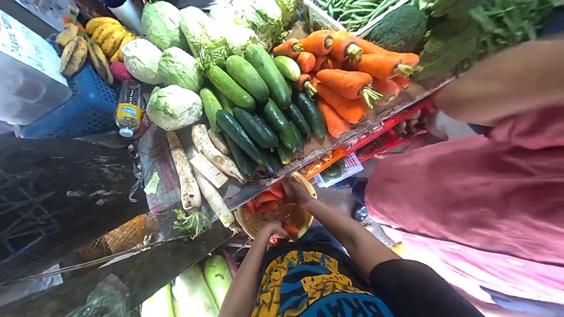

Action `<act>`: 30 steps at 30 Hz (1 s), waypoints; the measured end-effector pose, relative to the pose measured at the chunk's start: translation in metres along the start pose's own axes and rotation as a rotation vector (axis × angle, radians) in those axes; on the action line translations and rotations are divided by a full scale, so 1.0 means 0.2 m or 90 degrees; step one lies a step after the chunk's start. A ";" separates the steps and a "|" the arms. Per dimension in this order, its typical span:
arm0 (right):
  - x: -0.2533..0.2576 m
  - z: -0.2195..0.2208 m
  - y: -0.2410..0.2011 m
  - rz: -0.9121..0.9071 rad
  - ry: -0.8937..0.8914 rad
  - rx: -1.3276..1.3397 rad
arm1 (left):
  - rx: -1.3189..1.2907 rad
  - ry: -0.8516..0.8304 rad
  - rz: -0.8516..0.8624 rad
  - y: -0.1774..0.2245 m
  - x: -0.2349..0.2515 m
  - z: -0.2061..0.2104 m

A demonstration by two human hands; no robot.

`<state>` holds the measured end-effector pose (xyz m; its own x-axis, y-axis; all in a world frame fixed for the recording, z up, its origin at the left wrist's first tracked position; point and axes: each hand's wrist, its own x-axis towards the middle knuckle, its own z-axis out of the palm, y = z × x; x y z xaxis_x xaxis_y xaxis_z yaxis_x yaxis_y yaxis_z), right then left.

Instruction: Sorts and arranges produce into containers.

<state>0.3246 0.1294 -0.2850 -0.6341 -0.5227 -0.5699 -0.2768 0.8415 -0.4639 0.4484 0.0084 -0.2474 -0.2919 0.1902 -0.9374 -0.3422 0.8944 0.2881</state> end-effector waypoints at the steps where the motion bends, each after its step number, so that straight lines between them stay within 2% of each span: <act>1: -0.01 0.01 0.01 0.014 -0.005 0.012 | -0.001 -0.005 -0.005 -0.02 0.02 0.03; 7: -0.17 0.02 0.07 0.117 0.053 0.101 | -0.167 0.080 0.017 -0.08 0.00 0.03; 13: -0.21 -0.11 0.23 0.184 0.107 0.134 | -0.168 0.181 0.098 0.03 0.00 -0.15; 16: -0.28 -0.19 0.27 0.180 0.193 0.245 | -0.231 0.206 0.123 0.09 0.00 -0.24; 17: -0.32 -0.24 0.28 0.192 0.206 0.303 | -0.231 0.209 0.133 0.10 0.01 -0.26; 19: -0.45 -0.40 0.27 0.263 0.162 0.348 | -0.219 0.212 0.144 0.10 0.06 -0.29; 21: -0.61 -0.58 0.28 0.330 0.099 0.309 | -0.261 0.218 0.141 0.11 0.11 -0.30; 24: -0.85 -0.78 0.34 0.370 0.080 0.225 | -0.304 0.210 0.083 0.19 0.08 -0.36; 27: -1.10 -0.95 0.37 0.349 0.095 0.237 | -0.304 0.217 0.048 0.18 0.06 -0.38; 30: -1.34 -1.09 0.35 0.267 0.137 0.269 | -0.322 0.222 0.036 0.12 0.09 -0.34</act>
<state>0.3187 0.3590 -0.0171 -0.7697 -0.0842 -0.6329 0.3083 0.8190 -0.4840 0.3745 0.0065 -0.2430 -0.5679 0.0119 -0.8230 -0.6736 0.5679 0.4730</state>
